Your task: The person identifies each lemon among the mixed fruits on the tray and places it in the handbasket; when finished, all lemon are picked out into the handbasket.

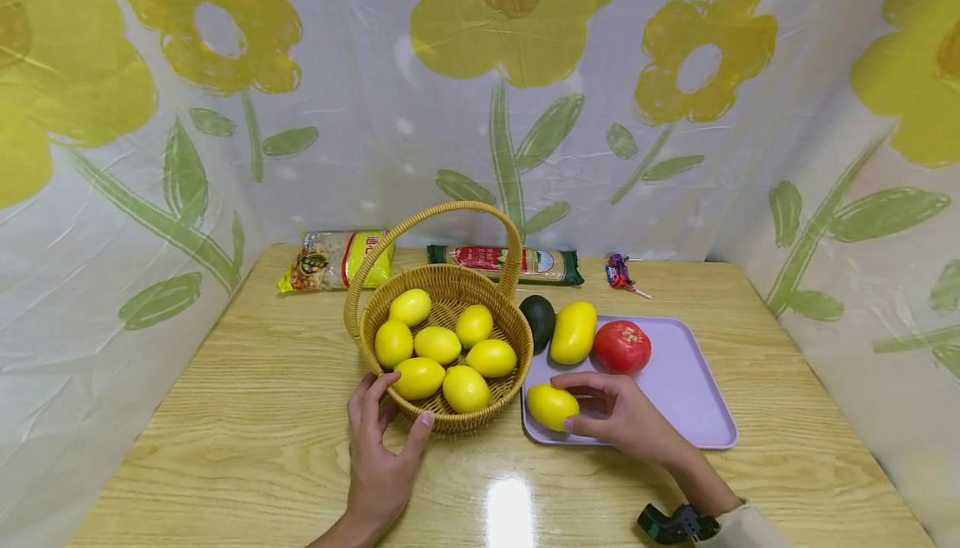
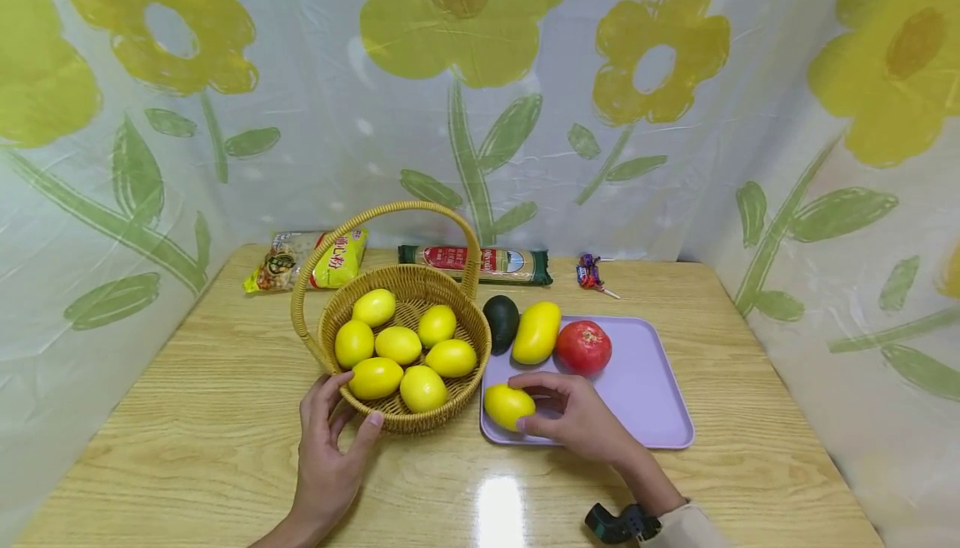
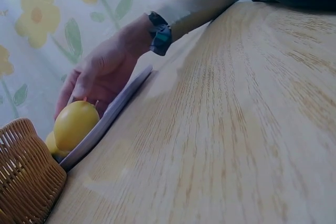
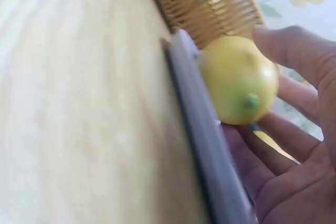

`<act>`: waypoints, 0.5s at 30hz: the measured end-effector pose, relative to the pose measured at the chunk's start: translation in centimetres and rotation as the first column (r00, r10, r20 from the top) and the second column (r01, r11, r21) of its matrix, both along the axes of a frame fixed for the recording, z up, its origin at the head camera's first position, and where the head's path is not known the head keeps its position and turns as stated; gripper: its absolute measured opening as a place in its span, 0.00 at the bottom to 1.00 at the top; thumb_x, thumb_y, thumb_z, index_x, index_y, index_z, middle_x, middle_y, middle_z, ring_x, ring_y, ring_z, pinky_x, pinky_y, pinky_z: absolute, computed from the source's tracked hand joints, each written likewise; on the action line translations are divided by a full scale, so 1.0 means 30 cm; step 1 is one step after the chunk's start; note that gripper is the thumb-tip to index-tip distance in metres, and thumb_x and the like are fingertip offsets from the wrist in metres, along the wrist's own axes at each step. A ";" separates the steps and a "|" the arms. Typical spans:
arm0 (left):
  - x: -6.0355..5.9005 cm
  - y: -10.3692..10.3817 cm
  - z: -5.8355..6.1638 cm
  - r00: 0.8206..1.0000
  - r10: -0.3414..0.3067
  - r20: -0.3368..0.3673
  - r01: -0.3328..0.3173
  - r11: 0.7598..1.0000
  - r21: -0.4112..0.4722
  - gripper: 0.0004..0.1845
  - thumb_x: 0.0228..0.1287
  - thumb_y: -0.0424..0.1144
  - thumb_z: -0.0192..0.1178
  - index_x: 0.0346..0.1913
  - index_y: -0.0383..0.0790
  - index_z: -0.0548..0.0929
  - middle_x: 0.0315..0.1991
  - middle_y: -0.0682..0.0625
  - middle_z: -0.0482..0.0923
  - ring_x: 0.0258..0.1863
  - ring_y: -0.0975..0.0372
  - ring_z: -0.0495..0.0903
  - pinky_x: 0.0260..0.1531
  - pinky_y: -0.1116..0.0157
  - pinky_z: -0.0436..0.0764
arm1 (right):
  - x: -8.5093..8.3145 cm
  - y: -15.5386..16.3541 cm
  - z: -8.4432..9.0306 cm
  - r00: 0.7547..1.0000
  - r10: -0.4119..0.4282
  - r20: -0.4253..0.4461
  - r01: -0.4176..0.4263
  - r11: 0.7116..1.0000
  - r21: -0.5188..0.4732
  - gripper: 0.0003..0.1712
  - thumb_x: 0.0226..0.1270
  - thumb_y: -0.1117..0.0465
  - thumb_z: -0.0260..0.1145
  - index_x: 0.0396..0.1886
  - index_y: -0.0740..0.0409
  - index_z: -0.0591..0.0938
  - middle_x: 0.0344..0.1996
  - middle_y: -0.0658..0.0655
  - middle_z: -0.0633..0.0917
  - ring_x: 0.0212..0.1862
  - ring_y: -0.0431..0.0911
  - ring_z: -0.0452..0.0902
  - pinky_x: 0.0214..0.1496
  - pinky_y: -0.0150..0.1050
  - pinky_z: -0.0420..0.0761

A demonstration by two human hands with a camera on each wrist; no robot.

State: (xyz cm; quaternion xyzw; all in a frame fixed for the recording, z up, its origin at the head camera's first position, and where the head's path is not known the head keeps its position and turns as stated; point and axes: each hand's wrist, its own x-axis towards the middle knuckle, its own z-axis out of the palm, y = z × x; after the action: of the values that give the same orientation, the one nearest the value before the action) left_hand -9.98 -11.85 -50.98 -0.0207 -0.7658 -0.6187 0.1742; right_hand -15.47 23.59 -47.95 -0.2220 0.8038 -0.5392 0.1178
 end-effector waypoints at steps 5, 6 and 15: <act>0.001 -0.001 0.004 1.000 0.004 0.004 -0.004 1.000 -0.001 0.34 0.74 0.36 0.70 0.78 0.43 0.70 0.85 0.36 0.48 0.83 0.41 0.57 0.74 0.78 0.68 | 0.002 -0.022 -0.014 1.000 -0.007 -0.028 0.008 0.999 0.034 0.29 0.71 0.58 0.80 0.70 0.51 0.84 0.66 0.56 0.87 0.66 0.52 0.85 0.68 0.31 0.84; 0.001 -0.001 0.005 1.000 0.003 0.007 -0.003 1.000 -0.001 0.34 0.74 0.36 0.70 0.78 0.43 0.70 0.85 0.36 0.48 0.83 0.41 0.57 0.74 0.78 0.68 | 0.003 -0.020 -0.009 1.000 -0.014 -0.027 0.014 0.999 0.032 0.29 0.72 0.58 0.80 0.70 0.51 0.84 0.66 0.55 0.87 0.66 0.51 0.85 0.68 0.31 0.84; 0.002 0.002 0.004 1.000 0.006 0.005 -0.006 1.000 -0.004 0.35 0.74 0.36 0.70 0.78 0.42 0.69 0.85 0.36 0.48 0.83 0.41 0.57 0.74 0.77 0.69 | -0.017 0.026 0.134 0.995 -0.051 -0.081 0.046 0.997 -0.061 0.25 0.73 0.66 0.76 0.68 0.54 0.85 0.63 0.61 0.87 0.56 0.49 0.89 0.61 0.36 0.90</act>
State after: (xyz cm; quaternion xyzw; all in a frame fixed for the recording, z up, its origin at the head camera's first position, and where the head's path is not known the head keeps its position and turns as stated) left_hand -9.93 -11.78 -50.87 -0.0171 -0.7676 -0.6166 0.1741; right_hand -15.98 24.37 -43.92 -0.2279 0.7968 -0.5558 0.0650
